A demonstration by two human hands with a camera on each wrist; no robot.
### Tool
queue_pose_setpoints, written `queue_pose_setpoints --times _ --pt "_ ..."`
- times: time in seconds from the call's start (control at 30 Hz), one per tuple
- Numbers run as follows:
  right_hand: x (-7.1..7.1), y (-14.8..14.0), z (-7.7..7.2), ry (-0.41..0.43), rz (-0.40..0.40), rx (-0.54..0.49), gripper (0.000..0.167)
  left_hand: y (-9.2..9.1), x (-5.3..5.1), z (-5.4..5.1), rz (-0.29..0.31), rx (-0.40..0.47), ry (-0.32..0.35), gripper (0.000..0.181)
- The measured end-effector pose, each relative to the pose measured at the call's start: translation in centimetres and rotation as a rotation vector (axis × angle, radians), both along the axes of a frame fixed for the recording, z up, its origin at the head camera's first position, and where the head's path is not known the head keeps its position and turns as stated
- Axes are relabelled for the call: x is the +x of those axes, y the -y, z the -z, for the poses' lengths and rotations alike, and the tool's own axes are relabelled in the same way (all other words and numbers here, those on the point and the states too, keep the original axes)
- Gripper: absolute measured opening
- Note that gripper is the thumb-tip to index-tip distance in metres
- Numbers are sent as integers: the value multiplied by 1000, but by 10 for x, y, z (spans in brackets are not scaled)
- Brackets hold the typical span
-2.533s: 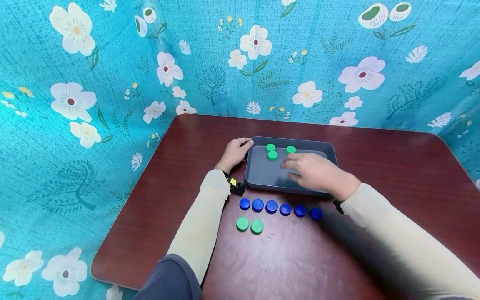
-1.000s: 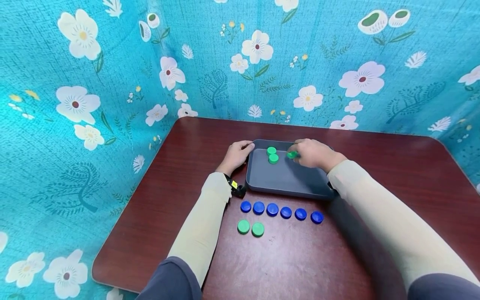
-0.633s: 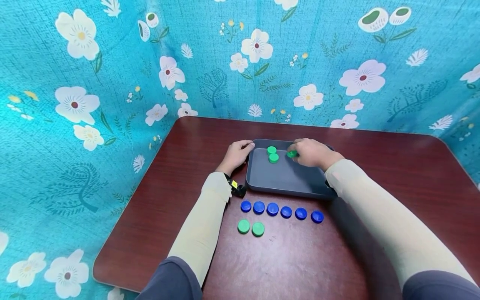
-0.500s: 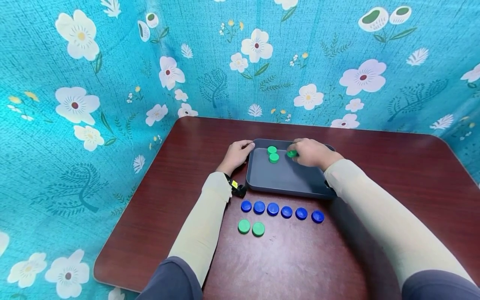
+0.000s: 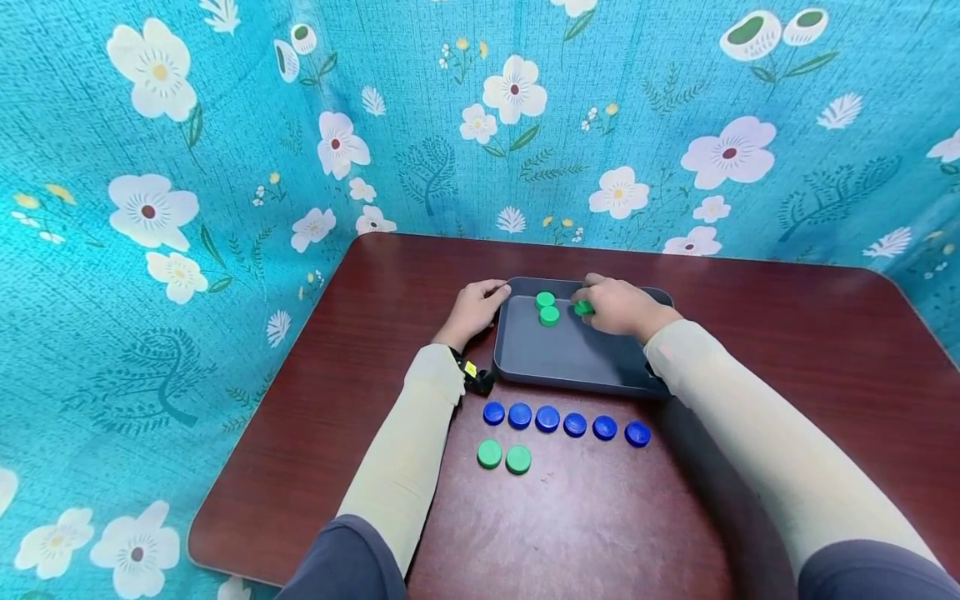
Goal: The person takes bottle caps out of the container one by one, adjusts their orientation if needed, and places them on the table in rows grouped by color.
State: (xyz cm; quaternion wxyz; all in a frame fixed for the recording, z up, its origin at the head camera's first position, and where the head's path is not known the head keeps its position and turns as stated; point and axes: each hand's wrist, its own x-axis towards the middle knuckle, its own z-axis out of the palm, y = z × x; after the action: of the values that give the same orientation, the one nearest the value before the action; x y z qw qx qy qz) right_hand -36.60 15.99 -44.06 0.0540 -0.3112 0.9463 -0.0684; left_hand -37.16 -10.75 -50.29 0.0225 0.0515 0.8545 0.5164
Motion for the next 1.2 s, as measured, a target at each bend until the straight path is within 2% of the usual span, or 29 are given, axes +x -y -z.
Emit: queue_pose_setpoints --times 0.2,0.53,0.7,0.93,1.2 --pt "1 -2 2 24 6 -3 35 0 1 -2 3 -10 29 42" --pt "3 -6 0 28 21 1 31 -3 3 -4 11 -12 17 42" --pt "3 -7 -2 21 13 2 31 -1 1 -4 2 -24 35 43" --pt "7 -9 -5 8 10 -3 29 0 -2 -3 10 -22 30 46" --pt "15 -10 -12 1 -18 -9 29 -2 0 -1 10 -21 36 46"
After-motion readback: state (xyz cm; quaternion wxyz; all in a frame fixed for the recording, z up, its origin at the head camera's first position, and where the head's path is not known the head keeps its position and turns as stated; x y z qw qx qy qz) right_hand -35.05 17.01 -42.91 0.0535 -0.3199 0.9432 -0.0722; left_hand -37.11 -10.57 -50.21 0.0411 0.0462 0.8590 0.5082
